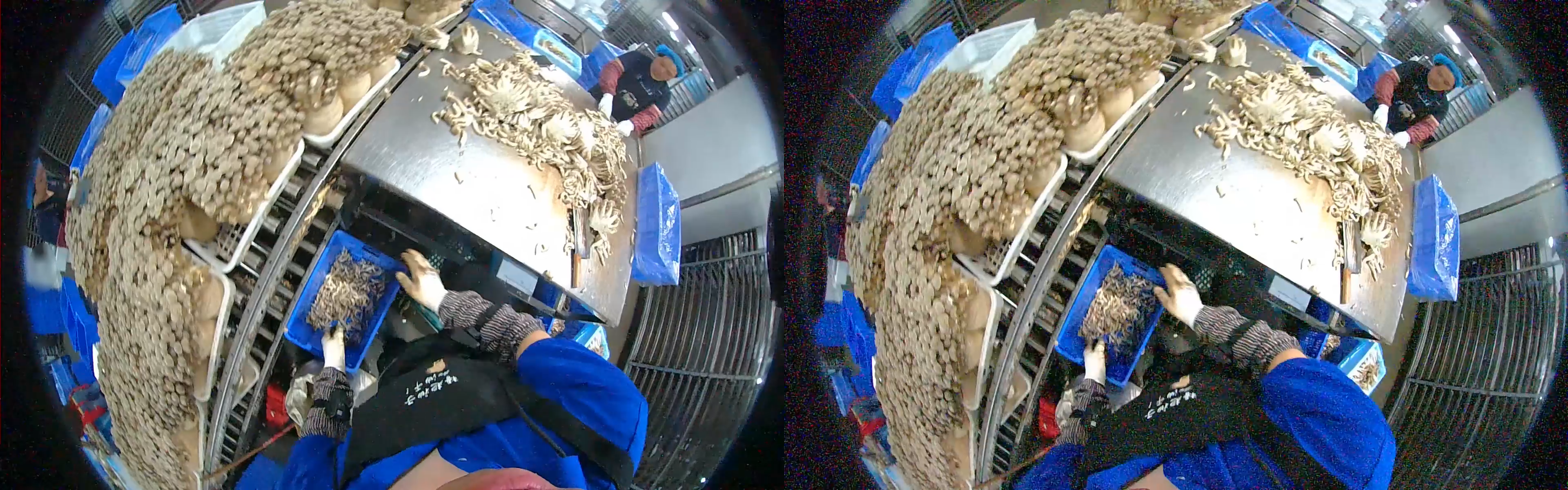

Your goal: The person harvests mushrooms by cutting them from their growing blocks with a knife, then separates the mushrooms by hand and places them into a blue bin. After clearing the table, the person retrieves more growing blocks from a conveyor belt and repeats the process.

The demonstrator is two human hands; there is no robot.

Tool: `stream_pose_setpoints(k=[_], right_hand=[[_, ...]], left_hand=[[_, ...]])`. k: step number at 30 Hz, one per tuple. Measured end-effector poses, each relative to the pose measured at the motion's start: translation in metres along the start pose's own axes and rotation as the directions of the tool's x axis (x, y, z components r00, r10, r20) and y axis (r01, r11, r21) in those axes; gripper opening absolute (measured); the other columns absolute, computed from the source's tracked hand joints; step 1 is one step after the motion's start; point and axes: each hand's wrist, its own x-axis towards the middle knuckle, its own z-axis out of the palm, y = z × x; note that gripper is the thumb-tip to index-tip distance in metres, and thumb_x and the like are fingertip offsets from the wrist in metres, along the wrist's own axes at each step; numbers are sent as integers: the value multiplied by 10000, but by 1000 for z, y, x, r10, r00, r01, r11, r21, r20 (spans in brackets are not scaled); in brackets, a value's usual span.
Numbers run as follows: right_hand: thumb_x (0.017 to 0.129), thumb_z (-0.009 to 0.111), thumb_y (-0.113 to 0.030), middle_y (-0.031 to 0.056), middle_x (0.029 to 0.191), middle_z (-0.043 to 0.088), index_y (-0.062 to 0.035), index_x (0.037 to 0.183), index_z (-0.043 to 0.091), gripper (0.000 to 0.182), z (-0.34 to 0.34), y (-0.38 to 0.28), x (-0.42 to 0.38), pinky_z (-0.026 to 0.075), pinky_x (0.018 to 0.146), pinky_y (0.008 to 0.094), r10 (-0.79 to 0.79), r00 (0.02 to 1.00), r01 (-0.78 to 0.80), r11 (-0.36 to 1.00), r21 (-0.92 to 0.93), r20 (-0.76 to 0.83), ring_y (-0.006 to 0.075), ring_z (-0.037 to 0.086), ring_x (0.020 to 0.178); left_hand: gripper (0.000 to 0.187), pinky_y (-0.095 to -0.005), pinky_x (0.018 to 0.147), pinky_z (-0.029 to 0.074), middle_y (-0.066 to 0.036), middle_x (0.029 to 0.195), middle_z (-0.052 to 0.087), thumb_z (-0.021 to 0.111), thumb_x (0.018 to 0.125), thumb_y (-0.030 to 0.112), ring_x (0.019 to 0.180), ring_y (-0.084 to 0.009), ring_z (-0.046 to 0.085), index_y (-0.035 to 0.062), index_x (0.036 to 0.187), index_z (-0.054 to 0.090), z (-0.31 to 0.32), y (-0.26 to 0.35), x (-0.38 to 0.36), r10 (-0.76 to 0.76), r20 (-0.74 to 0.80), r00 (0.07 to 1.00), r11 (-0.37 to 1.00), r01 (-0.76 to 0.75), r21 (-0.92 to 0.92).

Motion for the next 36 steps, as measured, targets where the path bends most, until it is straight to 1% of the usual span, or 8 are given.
stream_pose_setpoints(k=[4, 8, 20, 24, 28, 32, 34, 36], right_hand=[[847, 672, -227, 283, 1412, 410, 14, 1354, 450, 604, -60, 71, 14, 365, 1066, 514, -28, 981, -25, 964, -266, -194, 455, 417, 1288], [849, 670, -268, 283, 1419, 390, 21, 1375, 422, 649, -99, 151, 46, 298, 1098, 537, 72, 957, -174, 917, -359, -281, 447, 374, 1304], [795, 701, -284, 242, 1334, 467, 6, 1299, 465, 627, -271, 322, 217, 348, 1050, 495, -68, 998, 68, 948, -310, 11, 430, 445, 1203], [863, 628, -431, 227, 1456, 403, -26, 1412, 426, 711, -281, 352, 252, 302, 1129, 466, -23, 968, 116, 926, -360, 251, 382, 382, 1346], [907, 576, -460, 199, 1457, 423, -55, 1415, 432, 665, -282, 372, 262, 356, 1116, 450, -83, 959, 165, 940, -298, 271, 335, 416, 1347], [894, 591, -474, 174, 1455, 431, -71, 1411, 447, 671, -271, 390, 258, 433, 1040, 463, -135, 964, 185, 960, -210, 230, 334, 458, 1311], [895, 591, -465, 167, 1454, 432, -67, 1412, 439, 670, -269, 395, 254, 454, 1019, 454, -114, 963, 166, 965, -204, 246, 330, 472, 1299], [903, 584, -472, 156, 1460, 427, -77, 1435, 411, 685, -262, 402, 247, 476, 1000, 437, -94, 963, 150, 967, -208, 254, 318, 487, 1287]], left_hand=[[517, -432, 1079, 373, -285, 1313, 532, 612, 925, 236, 1254, -370, 497, -66, 1323, 477, 78, 148, 63, 330, 85, 940, 891, -340, 301], [616, -493, 1075, 366, -325, 1386, 418, 653, 887, 254, 1284, -465, 411, -72, 1359, 430, 172, 259, 150, 779, 93, 620, 471, -677, 566], [810, -455, 1141, 284, -320, 1440, 378, 629, 900, 441, 1358, -417, 360, -90, 1427, 318, 469, 465, 458, 882, 136, 451, 316, -780, 539], [892, -363, 905, 505, -205, 1359, 496, 650, 881, 531, 1180, -274, 535, 18, 1492, 251, 549, 554, 527, 570, 226, 790, 822, -551, -146], [842, -323, 779, 527, -100, 1263, 565, 595, 889, 608, 1076, -180, 559, 78, 1479, 311, 613, 618, 584, 576, 300, 760, 775, -391, -498], [686, -255, 617, 424, -18, 1191, 612, 418, 936, 677, 916, -96, 579, 206, 1433, 447, 651, 660, 586, 376, 404, 834, 924, -369, -100], [678, -291, 732, 476, -47, 1206, 602, 381, 973, 623, 972, -135, 584, 154, 1461, 410, 681, 663, 617, 527, 381, 759, 815, -579, 25], [459, -328, 919, 476, -78, 1233, 618, 505, 1000, 332, 1080, -209, 581, 58, 1368, 507, 717, 666, 667, 861, 493, -125, -116, -992, -49]])
